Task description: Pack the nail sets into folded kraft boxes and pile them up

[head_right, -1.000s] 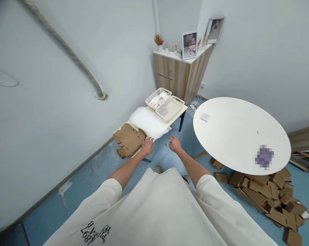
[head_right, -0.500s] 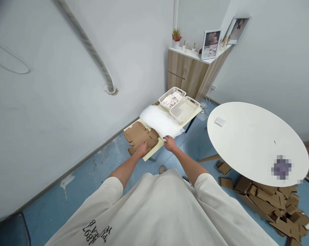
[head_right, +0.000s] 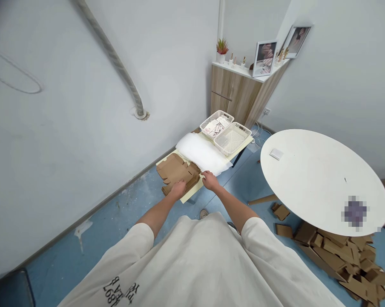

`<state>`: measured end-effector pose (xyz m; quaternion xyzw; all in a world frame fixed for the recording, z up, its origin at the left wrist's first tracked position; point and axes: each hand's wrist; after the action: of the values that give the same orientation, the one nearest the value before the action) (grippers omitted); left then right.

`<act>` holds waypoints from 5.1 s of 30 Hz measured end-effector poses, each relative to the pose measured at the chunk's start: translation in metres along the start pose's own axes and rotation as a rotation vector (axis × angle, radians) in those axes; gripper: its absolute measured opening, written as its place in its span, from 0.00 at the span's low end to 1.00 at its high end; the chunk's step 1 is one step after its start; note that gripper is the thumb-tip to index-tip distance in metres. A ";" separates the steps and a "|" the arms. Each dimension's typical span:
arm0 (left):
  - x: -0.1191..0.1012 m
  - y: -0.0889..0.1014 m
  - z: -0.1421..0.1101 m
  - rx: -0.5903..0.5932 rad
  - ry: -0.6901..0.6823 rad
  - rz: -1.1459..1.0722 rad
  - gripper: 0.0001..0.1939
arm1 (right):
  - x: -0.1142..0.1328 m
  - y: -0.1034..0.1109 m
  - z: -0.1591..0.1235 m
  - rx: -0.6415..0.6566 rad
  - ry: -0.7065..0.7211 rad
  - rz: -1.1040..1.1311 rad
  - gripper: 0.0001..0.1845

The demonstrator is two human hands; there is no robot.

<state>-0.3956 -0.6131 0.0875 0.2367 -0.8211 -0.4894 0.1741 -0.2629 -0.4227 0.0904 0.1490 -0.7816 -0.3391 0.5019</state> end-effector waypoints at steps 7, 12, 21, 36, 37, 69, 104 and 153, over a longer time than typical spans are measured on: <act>0.003 0.013 -0.009 -0.111 0.022 0.048 0.16 | 0.020 -0.006 0.012 -0.031 0.121 -0.050 0.29; 0.004 0.024 -0.020 -0.199 0.031 0.066 0.15 | 0.043 -0.013 0.021 -0.070 0.271 -0.171 0.34; -0.003 0.038 -0.039 -0.336 -0.013 0.082 0.17 | 0.067 -0.007 0.021 -0.172 0.394 -0.286 0.27; -0.009 0.080 -0.053 -0.500 -0.032 0.004 0.29 | 0.079 0.039 0.032 -0.127 0.512 -0.232 0.24; -0.010 0.084 -0.053 -0.522 -0.034 0.000 0.29 | 0.081 0.043 0.033 -0.138 0.510 -0.231 0.24; -0.413 0.173 0.069 -0.663 -0.817 -0.032 0.27 | -0.214 0.271 -0.221 -0.782 -0.160 -0.403 0.29; -0.650 0.135 0.252 -0.076 -1.268 0.162 0.20 | -0.438 0.301 -0.258 -0.565 -0.791 -0.245 0.20; -0.713 0.126 0.293 0.132 -0.966 0.223 0.36 | -0.562 0.396 -0.220 -0.832 -0.947 0.506 0.17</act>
<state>0.0151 0.0481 0.0261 -0.0957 -0.8574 -0.4687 -0.1899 0.2279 0.1032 0.0341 -0.4084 -0.7323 -0.5125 0.1850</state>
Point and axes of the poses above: each hand's wrist, its own z-axis towards the middle knuckle, its own y-axis out of the back of the hand, x = y × z, and after that the axes turned 11 degrees about z, right-handed
